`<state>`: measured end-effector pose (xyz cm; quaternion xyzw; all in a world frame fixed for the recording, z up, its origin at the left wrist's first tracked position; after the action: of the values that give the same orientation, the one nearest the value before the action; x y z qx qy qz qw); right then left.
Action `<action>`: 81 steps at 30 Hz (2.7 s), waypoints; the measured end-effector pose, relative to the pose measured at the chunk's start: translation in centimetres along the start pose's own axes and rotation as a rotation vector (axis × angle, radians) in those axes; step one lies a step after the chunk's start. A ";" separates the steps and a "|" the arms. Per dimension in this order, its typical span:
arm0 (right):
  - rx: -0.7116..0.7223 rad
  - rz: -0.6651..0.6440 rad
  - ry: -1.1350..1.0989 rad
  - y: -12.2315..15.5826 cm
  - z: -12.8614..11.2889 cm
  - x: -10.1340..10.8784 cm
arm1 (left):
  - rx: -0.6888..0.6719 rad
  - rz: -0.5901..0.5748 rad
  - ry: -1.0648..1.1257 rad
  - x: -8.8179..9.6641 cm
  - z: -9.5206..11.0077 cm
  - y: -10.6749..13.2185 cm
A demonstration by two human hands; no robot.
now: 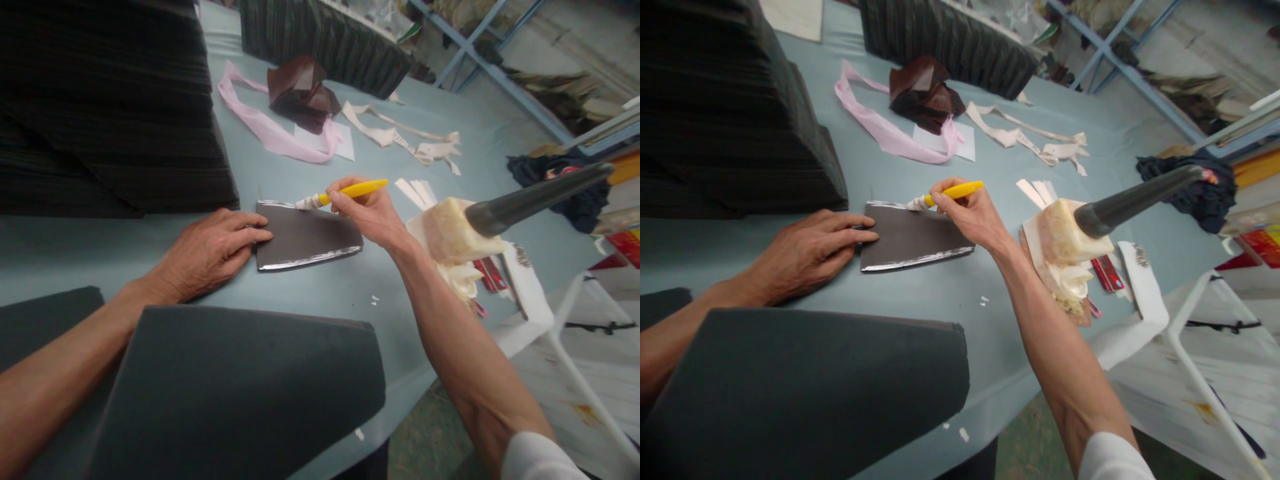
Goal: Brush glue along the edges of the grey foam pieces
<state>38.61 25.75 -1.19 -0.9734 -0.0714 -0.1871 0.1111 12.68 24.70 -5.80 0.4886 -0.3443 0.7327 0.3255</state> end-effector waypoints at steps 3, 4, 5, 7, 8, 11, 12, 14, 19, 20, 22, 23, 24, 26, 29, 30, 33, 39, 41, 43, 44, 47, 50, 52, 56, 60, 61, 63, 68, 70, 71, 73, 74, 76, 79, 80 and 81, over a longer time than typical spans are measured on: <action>0.006 -0.005 0.020 0.4 -0.1 0.6 | 0.015 -0.010 0.004 0.0 -0.1 -0.1; 0.011 -0.008 0.020 0.6 -0.2 0.7 | 0.019 -0.009 0.006 0.0 -0.1 -0.1; 0.015 -0.009 0.018 0.7 -0.2 0.9 | 0.021 -0.006 0.005 0.0 -0.1 -0.1; 0.009 -0.001 0.016 1.0 -0.2 1.2 | 0.022 0.000 0.004 0.1 -0.1 -0.1; -0.001 0.003 0.018 1.2 -0.1 1.3 | 0.022 0.000 0.004 0.1 -0.2 0.0; -0.030 0.009 0.034 1.7 0.0 1.8 | 0.022 -0.003 0.011 0.0 -0.3 0.0; -0.034 0.010 0.041 1.8 0.1 2.0 | 0.021 0.000 0.014 -0.1 -0.4 0.0; -0.034 0.015 0.052 2.1 0.1 2.4 | 0.016 0.009 0.021 -0.1 -0.5 0.1; -0.031 0.024 0.051 2.8 0.2 3.2 | 0.019 0.014 0.031 -0.3 -0.7 0.1; -0.031 0.027 0.052 3.0 0.3 3.4 | 0.022 0.016 0.032 -0.2 -0.7 0.1; -0.040 0.034 0.058 3.3 0.4 3.8 | 0.026 0.017 0.037 -0.1 -0.6 0.1; -0.049 0.040 0.062 3.5 0.5 4.1 | 0.027 0.017 0.036 -0.1 -0.6 0.1; -0.060 0.048 0.067 3.7 0.5 4.3 | 0.027 0.015 0.033 0.0 -0.5 0.0; -0.080 0.063 0.075 4.2 0.5 4.8 | 0.027 0.007 0.020 0.0 -0.4 0.0; -0.098 0.084 0.092 4.9 0.2 5.3 | 0.023 0.001 0.012 0.0 -0.4 0.0; -0.103 0.092 0.097 5.1 0.1 5.4 | 0.023 -0.001 0.014 0.0 -0.4 -0.1; -0.115 0.110 0.116 5.7 0.0 5.9 | 0.022 -0.003 0.016 -0.1 -0.6 -0.1; -0.146 0.151 0.181 6.9 0.4 7.1 | 0.025 -0.005 0.002 -0.2 -0.7 0.0; -0.165 0.167 0.188 7.2 0.6 7.5 | 0.024 0.002 -0.008 -0.1 -0.6 0.0; -0.167 0.175 0.187 7.5 0.8 7.7 | 0.018 0.009 -0.013 -0.1 -0.5 0.0; -0.162 0.178 0.185 7.7 0.8 7.8 | 0.018 0.009 -0.012 0.0 -0.5 0.0; -0.141 0.190 0.198 8.1 0.6 8.1 | 0.020 0.007 0.001 0.0 -0.5 -0.1; -0.111 0.222 0.198 8.5 -0.1 8.6 | 0.029 0.006 0.013 -0.1 -0.5 -0.2; -0.072 0.269 0.174 8.6 -1.0 8.8 | 0.031 0.012 0.027 -0.2 -0.6 -0.2; -0.015 0.300 0.107 7.2 -2.6 7.7 | 0.023 0.014 0.045 0.0 -0.4 -0.2; 0.001 0.195 0.040 4.0 -3.0 4.1 | 0.033 -0.009 0.045 0.1 -0.2 -0.2; 0.017 0.163 0.021 3.1 -3.0 3.1 | 0.035 -0.007 0.048 0.1 -0.2 -0.2; 0.040 0.105 -0.005 1.6 -2.8 1.2 | 0.035 -0.002 0.052 0.1 -0.2 -0.2; 0.035 -0.001 -0.036 -0.2 -1.5 -1.6 | 0.027 0.005 0.049 -0.1 -0.3 -0.2; 0.022 -0.012 -0.018 0.0 -0.9 -1.6 | 0.029 0.006 0.050 0.0 -0.2 -0.2; 0.012 -0.011 -0.002 0.3 -0.7 -1.3 | 0.030 0.004 0.053 0.0 -0.1 -0.2; -0.005 0.004 0.032 0.9 -0.4 -0.5 | 0.035 0.007 0.062 0.0 -0.1 -0.2; -0.008 0.016 0.047 1.2 -0.4 0.1 | 0.038 0.008 0.065 0.1 -0.1 -0.2; -0.008 0.036 0.070 1.7 -0.6 1.0 | 0.041 0.006 0.065 0.0 -0.1 -0.2; 0.004 0.056 0.058 1.9 -1.3 1.5 | 0.037 0.005 0.057 0.0 -0.1 -0.2; 0.011 0.059 0.044 1.8 -1.5 1.4 | 0.038 0.006 0.052 0.0 -0.2 -0.2; 0.022 0.058 0.027 1.6 -1.7 1.1 | 0.039 0.006 0.047 0.0 -0.2 -0.3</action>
<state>39.28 23.84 0.46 -0.9712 -0.0435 -0.1961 0.1282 12.80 24.98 -5.80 0.4765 -0.3238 0.7514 0.3218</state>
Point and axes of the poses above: each hand's wrist, its own y-axis away from the middle knuckle, its own x-axis out of the back of the hand, z = x × y, the point moved 7 cm from there along -y, towards the middle knuckle, and after that the axes turned 7 degrees about -z, right-handed, at the moved point
